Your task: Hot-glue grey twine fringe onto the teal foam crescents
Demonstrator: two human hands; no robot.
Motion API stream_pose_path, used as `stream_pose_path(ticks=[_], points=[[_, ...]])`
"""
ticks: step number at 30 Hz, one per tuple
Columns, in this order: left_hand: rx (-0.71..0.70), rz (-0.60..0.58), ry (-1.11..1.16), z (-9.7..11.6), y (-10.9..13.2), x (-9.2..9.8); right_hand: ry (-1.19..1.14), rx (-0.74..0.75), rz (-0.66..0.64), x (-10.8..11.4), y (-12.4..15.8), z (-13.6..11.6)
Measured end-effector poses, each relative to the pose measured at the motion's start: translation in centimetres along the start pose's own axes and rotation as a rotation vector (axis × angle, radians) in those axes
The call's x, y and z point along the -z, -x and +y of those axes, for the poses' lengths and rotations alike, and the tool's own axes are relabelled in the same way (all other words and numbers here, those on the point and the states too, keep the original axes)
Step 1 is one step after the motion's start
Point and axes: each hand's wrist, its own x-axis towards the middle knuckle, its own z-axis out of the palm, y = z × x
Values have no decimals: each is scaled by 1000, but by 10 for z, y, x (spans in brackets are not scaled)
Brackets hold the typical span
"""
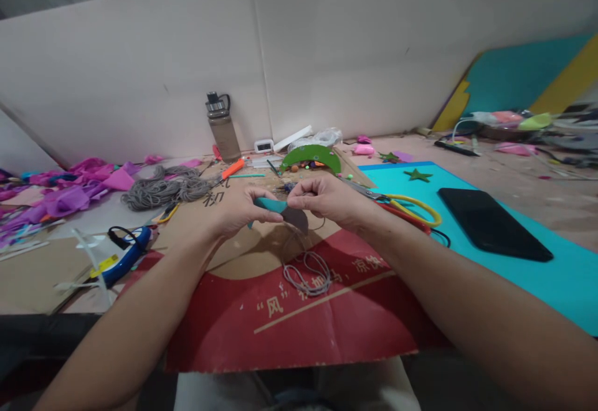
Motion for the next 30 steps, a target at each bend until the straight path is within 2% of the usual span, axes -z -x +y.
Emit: stream_pose_path(ticks=[3,7,10,17,22,26,30], points=[[-25,-16,-69,-3,-2,2,-20,-32,-16,1,-1,3],[-79,-51,-171,0,0,2,6,-61,59,1,-1,4],[-8,-87,-93,2,2,-2,10,-70,48,1,-1,3],[-18,-125,-29,0,1,-3,-26,-89,-26,0,-4,8],[-9,-23,-14,-6,-4,3,57,1,20,2,-4,5],[-46,96,-30,-12,-8,10,75,7,65,1,-4,1],[-47,163,-104,-13,-9,14,263,109,144,-2,-3,-1]])
